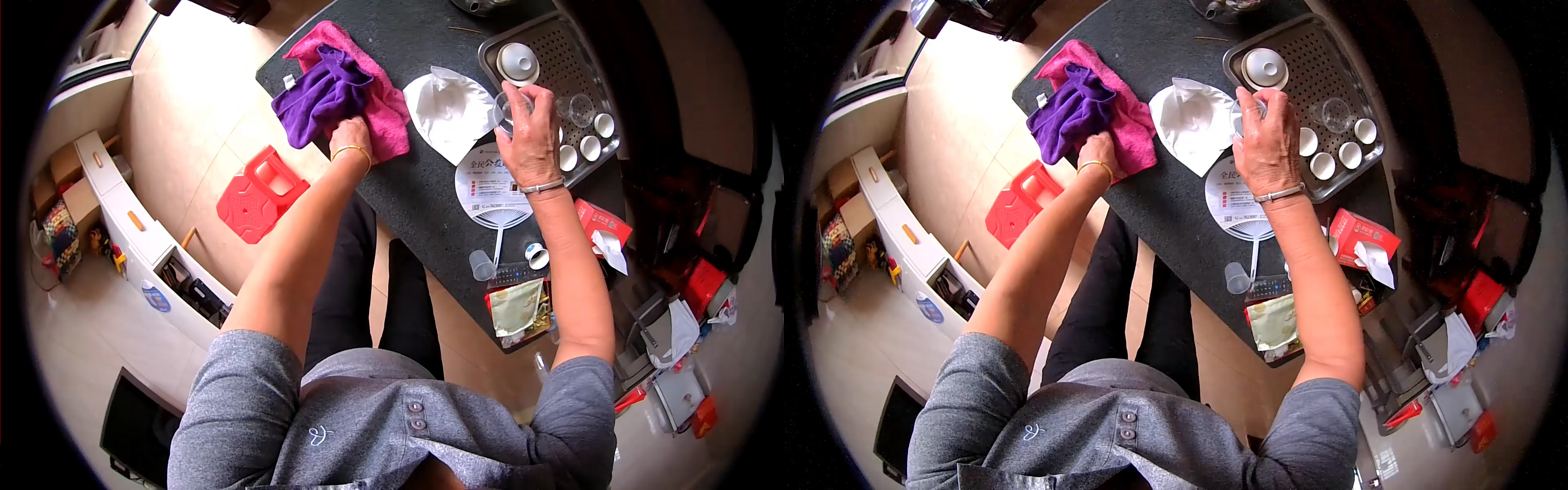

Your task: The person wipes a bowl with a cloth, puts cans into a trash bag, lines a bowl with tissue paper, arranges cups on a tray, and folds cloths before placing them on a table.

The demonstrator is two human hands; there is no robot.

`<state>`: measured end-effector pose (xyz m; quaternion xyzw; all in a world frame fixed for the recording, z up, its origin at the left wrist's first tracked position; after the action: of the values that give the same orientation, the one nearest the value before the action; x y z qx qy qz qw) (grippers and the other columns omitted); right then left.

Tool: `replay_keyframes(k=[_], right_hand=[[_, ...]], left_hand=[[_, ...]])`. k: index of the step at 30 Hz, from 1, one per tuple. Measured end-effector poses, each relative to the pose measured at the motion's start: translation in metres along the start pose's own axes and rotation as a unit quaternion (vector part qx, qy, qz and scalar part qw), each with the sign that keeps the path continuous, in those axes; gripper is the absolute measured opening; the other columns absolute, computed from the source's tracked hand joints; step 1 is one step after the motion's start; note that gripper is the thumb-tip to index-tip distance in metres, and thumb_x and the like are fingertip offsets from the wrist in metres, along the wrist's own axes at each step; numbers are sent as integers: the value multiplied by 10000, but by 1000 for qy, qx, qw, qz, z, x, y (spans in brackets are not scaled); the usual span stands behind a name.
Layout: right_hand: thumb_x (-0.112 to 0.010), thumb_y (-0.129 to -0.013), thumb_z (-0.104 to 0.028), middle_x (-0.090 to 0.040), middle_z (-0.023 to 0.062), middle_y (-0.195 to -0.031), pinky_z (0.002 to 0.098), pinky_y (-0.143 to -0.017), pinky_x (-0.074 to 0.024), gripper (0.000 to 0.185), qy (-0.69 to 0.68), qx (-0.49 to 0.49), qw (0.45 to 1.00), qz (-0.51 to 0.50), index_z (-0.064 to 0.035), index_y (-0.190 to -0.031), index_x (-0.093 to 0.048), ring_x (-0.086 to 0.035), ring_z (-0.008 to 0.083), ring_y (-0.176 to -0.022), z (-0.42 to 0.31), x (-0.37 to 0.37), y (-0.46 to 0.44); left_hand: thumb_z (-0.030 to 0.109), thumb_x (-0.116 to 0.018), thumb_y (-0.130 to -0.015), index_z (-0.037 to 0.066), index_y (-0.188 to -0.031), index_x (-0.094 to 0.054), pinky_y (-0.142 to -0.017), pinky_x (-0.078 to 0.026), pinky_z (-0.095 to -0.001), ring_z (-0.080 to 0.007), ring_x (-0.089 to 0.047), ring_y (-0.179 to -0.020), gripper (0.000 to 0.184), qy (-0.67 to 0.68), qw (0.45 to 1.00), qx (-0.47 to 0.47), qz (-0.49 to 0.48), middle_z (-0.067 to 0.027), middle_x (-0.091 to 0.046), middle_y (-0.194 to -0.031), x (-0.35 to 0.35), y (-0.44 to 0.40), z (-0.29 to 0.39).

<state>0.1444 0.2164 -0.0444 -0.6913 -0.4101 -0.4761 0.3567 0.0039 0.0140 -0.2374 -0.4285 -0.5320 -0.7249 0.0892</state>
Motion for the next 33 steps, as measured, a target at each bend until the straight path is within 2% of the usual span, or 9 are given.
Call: replay_keyframes(k=[3, 6, 11, 18, 22, 24, 27, 29, 33], right_hand=[[-708, -584, -22, -420, 138, -1060, 381, -870, -389, 615, 16, 3, 1000, -3, -18, -1165, -508, -464, 287, -993, -5, -2, 0], [-700, -591, -23, -426, 129, -1058, 385, -856, -390, 608, 17, 5, 1000, -2, -27, -1170, -512, -467, 285, -986, -8, -4, 0], [-688, -607, -19, -439, 110, -1050, 404, -841, -388, 593, 54, 29, 998, 16, -48, -1174, -516, -476, 277, -972, -12, -14, 2], [-685, -618, -21, -437, 115, -1063, 408, -856, -392, 569, 60, -4, 998, -6, -52, -1161, -515, -480, 280, -987, -10, -14, -1], [-718, -592, -18, -428, 136, -1067, 383, -885, -403, 622, -20, -36, 999, 12, -41, -1172, -494, -475, 296, -1003, -4, -8, -2], [-735, -582, -19, -426, 144, -1068, 368, -899, -413, 647, -75, -60, 995, 34, -32, -1178, -482, -473, 303, -1009, 8, -3, -3], [-775, -584, -72, -425, 148, -1085, 371, -883, -445, 669, -70, -98, 990, 68, -89, -1188, -487, -484, 306, -1001, 34, 11, -9], [-779, -602, -133, -456, 130, -1087, 373, -879, -450, 664, -25, -121, 988, 95, -131, -1202, -492, -500, 301, -1009, 62, 18, -14], [-766, -639, -143, -483, 146, -1166, 372, -927, -415, 664, 39, -227, 968, 100, -134, -1235, -472, -485, 303, -1079, 132, 20, -28]], left_hand=[[176, -861, -532, 44, -1065, -544, -768, -546, -364, -318, -616, -964, 634, 17, 1000, 7, 3, -147, -601, -1067, 0, 0, -2], [185, -893, -426, 18, -1020, -560, -826, -515, -387, -339, -596, -980, 702, 46, 999, 20, -3, -193, -598, -1060, 0, -1, -4], [183, -894, -437, 20, -1027, -557, -824, -516, -392, -348, -593, -984, 699, 48, 999, 22, 1, -191, -596, -1067, 5, 4, -2], [200, -899, -428, 21, -1046, -542, -834, -512, -388, -344, -589, -995, 735, 47, 999, 15, 1, -189, -586, -1084, 7, 6, -2], [214, -898, -427, 19, -1053, -535, -839, -509, -387, -344, -589, -992, 749, 44, 999, 14, 1, -191, -584, -1081, 6, 4, -3], [221, -897, -428, 18, -1056, -532, -839, -510, -386, -344, -591, -987, 755, 39, 999, 11, -1, -192, -584, -1078, 6, 4, -2], [227, -896, -429, 20, -1061, -529, -839, -509, -387, -344, -590, -988, 759, 43, 999, 12, -4, -194, -581, -1078, 3, 3, -3], [225, -895, -432, 19, -1061, -529, -839, -509, -389, -344, -589, -989, 757, 44, 999, 12, -3, -194, -580, -1079, 5, 4, -2], [214, -896, -428, 18, -1060, -528, -838, -508, -392, -347, -587, -990, 757, 47, 999, 12, -4, -196, -578, -1080, 8, 7, -1]])
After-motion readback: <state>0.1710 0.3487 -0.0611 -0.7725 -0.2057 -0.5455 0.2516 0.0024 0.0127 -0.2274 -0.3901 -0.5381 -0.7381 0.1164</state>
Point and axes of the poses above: each hand's wrist, its own y-axis away from the middle knuckle, its own x-axis out of the back of the hand, z = x × y, the point moved 6 cm from there along -y, towards the middle knuckle
